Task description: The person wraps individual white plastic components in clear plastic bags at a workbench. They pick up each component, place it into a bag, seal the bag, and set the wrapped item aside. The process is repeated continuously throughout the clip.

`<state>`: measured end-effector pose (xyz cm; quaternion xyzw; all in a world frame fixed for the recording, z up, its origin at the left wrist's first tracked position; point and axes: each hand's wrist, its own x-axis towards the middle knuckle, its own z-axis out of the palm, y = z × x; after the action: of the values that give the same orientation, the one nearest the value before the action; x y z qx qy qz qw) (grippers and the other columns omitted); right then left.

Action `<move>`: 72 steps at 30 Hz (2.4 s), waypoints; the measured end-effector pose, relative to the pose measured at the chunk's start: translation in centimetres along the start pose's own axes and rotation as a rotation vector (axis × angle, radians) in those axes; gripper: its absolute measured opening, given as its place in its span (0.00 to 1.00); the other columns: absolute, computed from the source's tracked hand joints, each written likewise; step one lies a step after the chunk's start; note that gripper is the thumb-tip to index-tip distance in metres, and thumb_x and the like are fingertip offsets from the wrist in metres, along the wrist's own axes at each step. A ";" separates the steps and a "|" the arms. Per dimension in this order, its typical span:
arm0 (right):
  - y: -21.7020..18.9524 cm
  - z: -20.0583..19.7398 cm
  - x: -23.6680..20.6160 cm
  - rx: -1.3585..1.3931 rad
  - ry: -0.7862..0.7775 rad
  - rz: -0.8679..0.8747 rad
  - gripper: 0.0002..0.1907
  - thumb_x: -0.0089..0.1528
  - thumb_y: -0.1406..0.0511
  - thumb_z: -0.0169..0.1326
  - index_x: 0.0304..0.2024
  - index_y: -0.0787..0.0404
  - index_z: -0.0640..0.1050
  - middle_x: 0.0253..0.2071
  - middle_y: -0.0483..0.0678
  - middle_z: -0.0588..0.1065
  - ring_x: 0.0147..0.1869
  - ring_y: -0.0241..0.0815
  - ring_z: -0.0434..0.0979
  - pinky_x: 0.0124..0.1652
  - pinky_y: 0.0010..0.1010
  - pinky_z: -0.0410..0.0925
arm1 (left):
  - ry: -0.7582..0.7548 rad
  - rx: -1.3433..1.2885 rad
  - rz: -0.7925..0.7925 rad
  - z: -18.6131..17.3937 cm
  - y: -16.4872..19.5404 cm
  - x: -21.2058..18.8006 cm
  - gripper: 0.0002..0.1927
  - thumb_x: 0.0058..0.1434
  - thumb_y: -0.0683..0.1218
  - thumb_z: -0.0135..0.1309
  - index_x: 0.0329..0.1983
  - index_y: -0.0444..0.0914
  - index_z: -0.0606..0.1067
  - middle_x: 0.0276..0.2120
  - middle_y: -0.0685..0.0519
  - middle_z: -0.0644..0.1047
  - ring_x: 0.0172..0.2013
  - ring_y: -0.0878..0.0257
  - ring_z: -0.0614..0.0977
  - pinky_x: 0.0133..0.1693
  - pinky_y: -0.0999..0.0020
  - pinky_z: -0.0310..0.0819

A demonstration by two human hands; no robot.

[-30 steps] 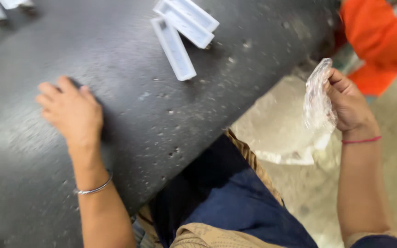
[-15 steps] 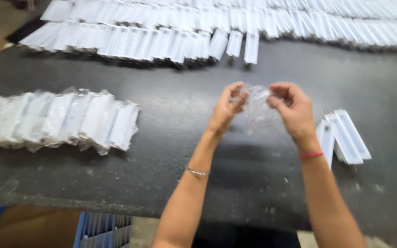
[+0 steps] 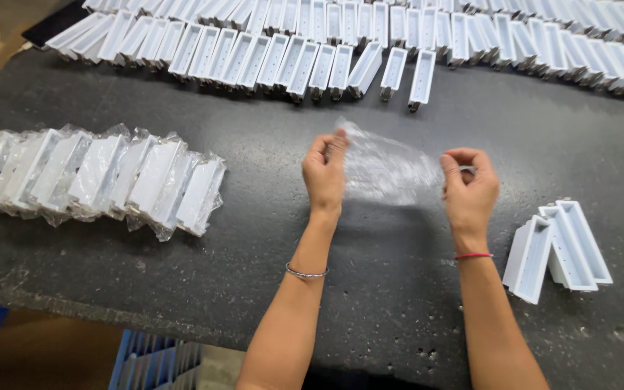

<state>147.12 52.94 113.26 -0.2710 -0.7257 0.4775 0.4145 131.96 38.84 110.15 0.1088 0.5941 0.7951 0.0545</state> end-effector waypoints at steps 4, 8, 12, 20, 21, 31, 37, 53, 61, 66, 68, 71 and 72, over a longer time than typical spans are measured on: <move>-0.1 -0.7 0.5 -0.108 0.014 -0.148 0.07 0.72 0.67 0.56 0.48 0.66 0.76 0.46 0.47 0.74 0.37 0.32 0.74 0.34 0.23 0.71 | 0.108 -0.013 0.538 0.7 0.5 -0.2 0.14 0.79 0.52 0.46 0.52 0.38 0.75 0.43 0.57 0.78 0.40 0.74 0.77 0.44 0.76 0.75; -0.1 0.3 -0.2 -0.085 -0.085 -0.219 0.08 0.72 0.67 0.55 0.49 0.67 0.76 0.47 0.51 0.73 0.41 0.35 0.76 0.38 0.25 0.74 | -0.055 -0.141 0.305 1.8 0.7 -0.7 0.10 0.76 0.47 0.45 0.51 0.38 0.75 0.34 0.56 0.75 0.25 0.75 0.69 0.25 0.79 0.64; 1.4 0.5 0.4 0.080 -0.092 -0.108 0.11 0.71 0.65 0.53 0.52 0.67 0.74 0.49 0.49 0.74 0.48 0.36 0.77 0.45 0.26 0.75 | -0.199 -0.264 0.141 2.3 1.0 -1.0 0.08 0.75 0.45 0.44 0.49 0.39 0.74 0.34 0.55 0.77 0.23 0.75 0.70 0.23 0.79 0.65; 6.0 -2.5 1.0 0.713 -0.290 0.474 0.09 0.72 0.63 0.57 0.48 0.63 0.76 0.39 0.44 0.74 0.42 0.36 0.71 0.46 0.31 0.67 | -0.230 -0.123 0.028 3.0 1.4 -3.7 0.10 0.76 0.48 0.44 0.47 0.39 0.75 0.32 0.56 0.76 0.21 0.76 0.68 0.20 0.80 0.62; 6.0 -3.1 0.8 0.730 -0.291 0.434 0.08 0.73 0.64 0.56 0.48 0.62 0.75 0.39 0.44 0.74 0.42 0.36 0.71 0.47 0.31 0.68 | -0.180 -0.001 0.046 3.1 1.5 -4.0 0.11 0.75 0.48 0.44 0.46 0.39 0.75 0.32 0.57 0.76 0.19 0.77 0.67 0.19 0.80 0.61; 0.2 -9.1 2.1 0.660 -0.713 0.389 0.23 0.65 0.66 0.51 0.64 0.65 0.72 0.58 0.49 0.77 0.60 0.41 0.79 0.56 0.31 0.74 | -0.211 0.084 -0.036 6.1 1.8 -5.8 0.13 0.75 0.51 0.45 0.46 0.38 0.76 0.28 0.59 0.73 0.18 0.77 0.66 0.16 0.79 0.58; -1.1 -10.1 2.1 0.359 -0.750 0.366 0.40 0.59 0.68 0.57 0.73 0.51 0.59 0.67 0.49 0.67 0.56 0.40 0.79 0.45 0.32 0.76 | -0.076 0.508 0.012 6.0 1.7 -5.7 0.13 0.69 0.52 0.51 0.42 0.39 0.79 0.22 0.55 0.78 0.16 0.70 0.72 0.17 0.73 0.63; -0.7 -7.9 2.2 0.063 -0.740 0.322 0.49 0.59 0.64 0.61 0.76 0.51 0.49 0.50 0.66 0.78 0.42 0.44 0.82 0.32 0.34 0.76 | -0.514 0.673 0.534 9.0 5.4 -8.2 0.27 0.57 0.43 0.62 0.60 0.36 0.71 0.52 0.45 0.75 0.54 0.51 0.75 0.54 0.54 0.69; 1.0 -12.9 3.8 -0.523 -0.353 -0.086 0.20 0.55 0.61 0.67 0.48 0.60 0.81 0.49 0.52 0.80 0.51 0.51 0.80 0.50 0.41 0.70 | -0.336 0.832 0.530 9.0 4.4 -7.8 0.13 0.62 0.35 0.52 0.50 0.36 0.77 0.45 0.49 0.80 0.41 0.58 0.81 0.42 0.63 0.75; 1.3 -20.8 4.8 -0.845 -0.110 0.139 0.19 0.51 0.58 0.71 0.42 0.54 0.83 0.51 0.53 0.75 0.62 0.56 0.69 0.59 0.46 0.64 | -0.268 0.795 0.479 9.4 4.2 -8.0 0.13 0.62 0.37 0.55 0.50 0.36 0.77 0.44 0.50 0.80 0.38 0.61 0.81 0.37 0.66 0.75; 2.2 -22.9 5.2 -0.895 -0.086 0.189 0.21 0.47 0.58 0.73 0.41 0.52 0.83 0.53 0.51 0.73 0.63 0.56 0.66 0.59 0.49 0.62 | -0.298 0.776 0.493 10.4 3.8 -8.2 0.11 0.64 0.37 0.55 0.49 0.37 0.78 0.44 0.51 0.81 0.38 0.62 0.82 0.39 0.66 0.76; 3.6 -23.8 5.3 -0.888 -0.146 0.241 0.21 0.45 0.60 0.73 0.40 0.51 0.83 0.54 0.51 0.72 0.64 0.55 0.66 0.58 0.49 0.62 | -0.309 0.784 0.467 10.9 3.6 -8.7 0.11 0.64 0.38 0.55 0.49 0.37 0.77 0.44 0.52 0.80 0.38 0.61 0.82 0.38 0.66 0.76; 3.8 -24.1 5.3 -0.886 -0.161 0.244 0.20 0.46 0.62 0.71 0.41 0.51 0.83 0.54 0.52 0.72 0.63 0.56 0.67 0.58 0.48 0.64 | -0.303 0.774 0.478 10.9 3.6 -8.7 0.11 0.63 0.38 0.56 0.49 0.37 0.77 0.43 0.51 0.80 0.38 0.61 0.82 0.38 0.66 0.76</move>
<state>165.13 69.93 116.44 -0.4674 -0.8524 0.1863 0.1421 143.20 46.12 115.55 0.3693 0.7903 0.4808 -0.0887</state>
